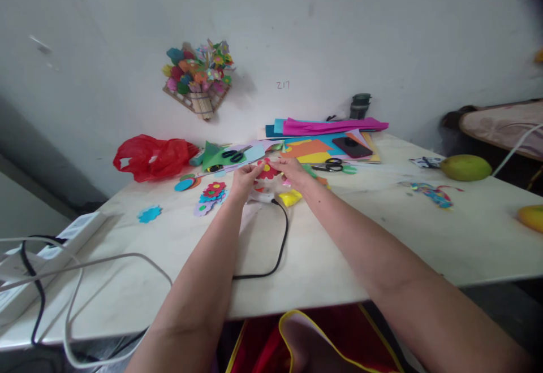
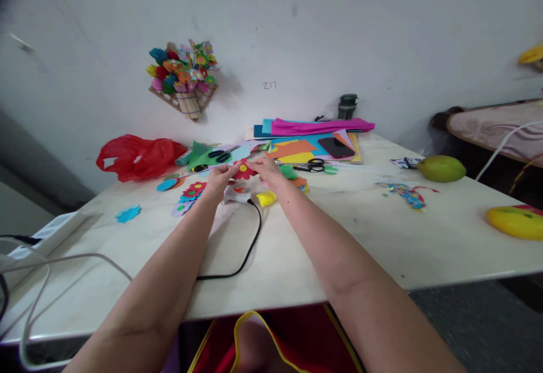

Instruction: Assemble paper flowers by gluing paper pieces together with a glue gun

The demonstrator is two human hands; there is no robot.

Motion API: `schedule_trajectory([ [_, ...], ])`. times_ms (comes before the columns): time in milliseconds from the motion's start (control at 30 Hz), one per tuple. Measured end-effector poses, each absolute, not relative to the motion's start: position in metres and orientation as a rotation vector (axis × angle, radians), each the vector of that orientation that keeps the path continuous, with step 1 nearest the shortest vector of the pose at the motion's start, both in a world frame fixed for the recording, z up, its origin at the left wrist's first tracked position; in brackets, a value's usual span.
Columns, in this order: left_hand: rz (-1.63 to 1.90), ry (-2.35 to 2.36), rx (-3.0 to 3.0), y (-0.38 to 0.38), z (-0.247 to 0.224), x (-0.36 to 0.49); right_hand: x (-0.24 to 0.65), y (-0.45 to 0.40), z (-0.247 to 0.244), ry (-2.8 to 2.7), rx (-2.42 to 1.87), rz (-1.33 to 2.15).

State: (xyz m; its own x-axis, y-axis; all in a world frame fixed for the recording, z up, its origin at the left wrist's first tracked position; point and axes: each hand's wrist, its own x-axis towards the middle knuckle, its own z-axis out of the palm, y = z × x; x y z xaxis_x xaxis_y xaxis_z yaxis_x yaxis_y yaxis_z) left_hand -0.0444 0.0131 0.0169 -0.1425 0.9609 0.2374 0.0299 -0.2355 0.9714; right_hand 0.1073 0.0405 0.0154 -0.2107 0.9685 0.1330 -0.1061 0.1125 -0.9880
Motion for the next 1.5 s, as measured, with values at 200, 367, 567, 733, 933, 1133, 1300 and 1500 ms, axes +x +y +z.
schedule_trajectory([
  [200,1.488,1.116,1.339,0.014,0.013,-0.041,0.105,0.033,0.020,-1.386,-0.900,1.302],
  [367,1.501,1.068,1.359,0.014,0.013,-0.042,0.105,0.033,0.022,-1.379,-0.913,1.317],
  [567,1.468,1.130,1.339,0.013,0.014,-0.043,0.106,0.034,0.020,-1.360,-0.926,1.339],
  [733,1.514,1.095,1.346,0.018,0.009,-0.047,0.106,0.032,0.021,-1.380,-0.924,1.340],
  [933,1.532,1.103,1.352,0.020,0.006,-0.048,0.105,0.027,0.026,-1.398,-0.913,1.327],
  [1133,1.528,1.104,1.325,0.017,0.009,-0.042,0.103,0.030,0.023,-1.388,-0.895,1.300],
  [1300,1.509,1.099,1.332,0.016,0.010,-0.044,0.101,0.035,0.020,-1.384,-0.908,1.278],
  [1500,1.504,1.103,1.343,0.015,0.011,-0.045,0.101,0.031,0.023,-1.329,-0.904,1.320],
])
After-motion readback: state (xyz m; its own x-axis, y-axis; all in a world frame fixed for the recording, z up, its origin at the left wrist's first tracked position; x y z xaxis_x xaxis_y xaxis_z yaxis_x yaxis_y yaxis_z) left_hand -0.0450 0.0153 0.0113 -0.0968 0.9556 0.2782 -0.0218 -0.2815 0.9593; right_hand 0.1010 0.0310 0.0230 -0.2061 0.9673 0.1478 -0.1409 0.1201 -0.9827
